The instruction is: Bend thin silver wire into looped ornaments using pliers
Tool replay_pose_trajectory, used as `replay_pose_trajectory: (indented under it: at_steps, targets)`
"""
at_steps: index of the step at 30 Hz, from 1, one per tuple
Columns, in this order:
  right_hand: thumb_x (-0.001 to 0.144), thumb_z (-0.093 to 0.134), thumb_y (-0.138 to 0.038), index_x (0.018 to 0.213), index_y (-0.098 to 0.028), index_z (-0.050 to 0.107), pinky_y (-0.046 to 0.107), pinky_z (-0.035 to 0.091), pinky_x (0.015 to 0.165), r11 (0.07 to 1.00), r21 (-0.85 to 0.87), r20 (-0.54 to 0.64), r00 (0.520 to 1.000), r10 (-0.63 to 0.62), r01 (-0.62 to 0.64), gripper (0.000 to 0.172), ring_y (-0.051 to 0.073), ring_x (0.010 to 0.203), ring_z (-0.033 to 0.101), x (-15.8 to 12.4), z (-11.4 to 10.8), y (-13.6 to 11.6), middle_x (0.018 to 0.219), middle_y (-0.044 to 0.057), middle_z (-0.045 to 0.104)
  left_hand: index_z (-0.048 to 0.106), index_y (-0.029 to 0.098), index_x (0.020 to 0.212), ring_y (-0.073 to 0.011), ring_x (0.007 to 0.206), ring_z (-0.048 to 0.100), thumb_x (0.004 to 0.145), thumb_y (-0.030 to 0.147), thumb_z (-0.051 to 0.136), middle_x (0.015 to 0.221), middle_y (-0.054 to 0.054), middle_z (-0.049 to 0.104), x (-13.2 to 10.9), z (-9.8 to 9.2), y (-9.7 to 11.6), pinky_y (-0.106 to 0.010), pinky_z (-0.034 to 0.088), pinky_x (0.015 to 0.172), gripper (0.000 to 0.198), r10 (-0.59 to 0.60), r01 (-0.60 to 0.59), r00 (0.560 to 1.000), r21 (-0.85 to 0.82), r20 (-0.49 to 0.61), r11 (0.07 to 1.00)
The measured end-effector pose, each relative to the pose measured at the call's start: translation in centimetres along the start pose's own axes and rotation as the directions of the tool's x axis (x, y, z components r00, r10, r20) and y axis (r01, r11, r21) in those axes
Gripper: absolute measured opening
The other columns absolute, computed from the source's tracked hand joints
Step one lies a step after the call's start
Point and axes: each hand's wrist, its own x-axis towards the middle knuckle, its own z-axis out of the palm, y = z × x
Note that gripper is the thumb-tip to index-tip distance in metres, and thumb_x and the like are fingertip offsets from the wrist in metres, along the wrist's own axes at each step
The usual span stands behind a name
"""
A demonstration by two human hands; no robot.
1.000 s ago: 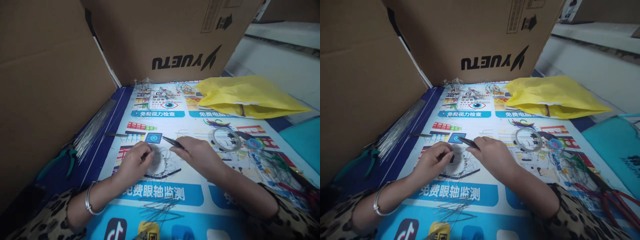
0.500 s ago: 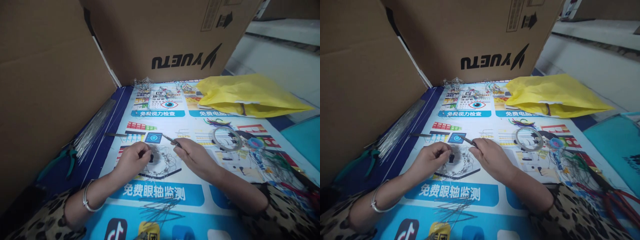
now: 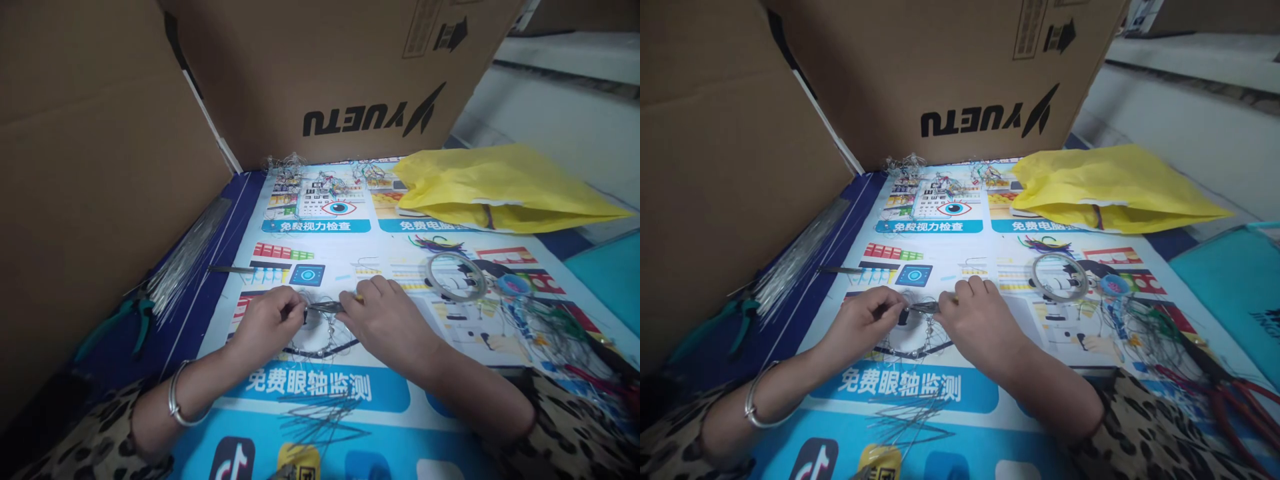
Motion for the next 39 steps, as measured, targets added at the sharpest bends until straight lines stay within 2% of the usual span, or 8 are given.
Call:
replay_pose_trajectory:
  at_steps: [18, 23, 30, 39]
  targets:
    - [0.090, 0.044, -0.037, 0.094, -0.018, 0.057, 0.034, 0.028, 0.068, 0.998, -0.057, -0.009, 0.999, -0.041, 0.040, 0.023, 0.023, 0.081, 0.046, -0.2, 0.2, -0.4, 0.083, 0.008, 0.055, 0.050, 0.016, 0.065, -0.0126, 0.060, 0.047, 0.082, 0.019, 0.045, 0.062, 0.000, 0.052, -0.3, 0.1, 0.3, -0.025, 0.036, 0.057, 0.018, -0.028, 0.028, 0.999, 0.008, 0.016, 1.000]
    - [0.087, 0.049, -0.029, 0.095, -0.016, 0.057, 0.034, 0.027, 0.066, 0.991, -0.111, -0.003, 0.998, -0.070, 0.069, 0.017, 0.022, 0.078, 0.045, -0.1, -0.2, -0.8, 0.082, 0.009, 0.055, 0.047, 0.017, 0.063, -0.0123, 0.058, 0.045, 0.082, 0.018, 0.045, 0.059, 0.001, 0.049, -0.5, 0.4, 0.2, -0.024, 0.034, 0.054, 0.019, 0.010, -0.010, 1.000, 0.051, -0.011, 0.999]
    - [0.088, 0.048, -0.026, 0.096, -0.015, 0.057, 0.035, 0.027, 0.065, 0.984, -0.146, 0.004, 0.995, -0.100, 0.099, 0.016, 0.023, 0.078, 0.045, 0.0, -0.4, -0.9, 0.082, 0.008, 0.055, 0.050, 0.016, 0.066, -0.0126, 0.058, 0.046, 0.081, 0.016, 0.045, 0.060, 0.000, 0.050, -0.5, 0.5, 0.2, -0.025, 0.035, 0.055, 0.016, 0.032, -0.031, 0.999, 0.054, -0.020, 0.998]
    - [0.085, 0.048, -0.022, 0.098, -0.012, 0.060, 0.036, 0.027, 0.059, 0.980, -0.201, -0.022, 1.000, -0.005, 0.000, 0.020, 0.023, 0.070, 0.048, -0.4, -1.1, -2.7, 0.076, 0.009, 0.055, 0.047, 0.017, 0.064, -0.0122, 0.057, 0.045, 0.080, 0.016, 0.046, 0.059, 0.001, 0.048, -0.7, 0.7, 0.0, -0.024, 0.034, 0.054, 0.017, 0.003, -0.001, 1.000, 0.052, -0.027, 0.999]
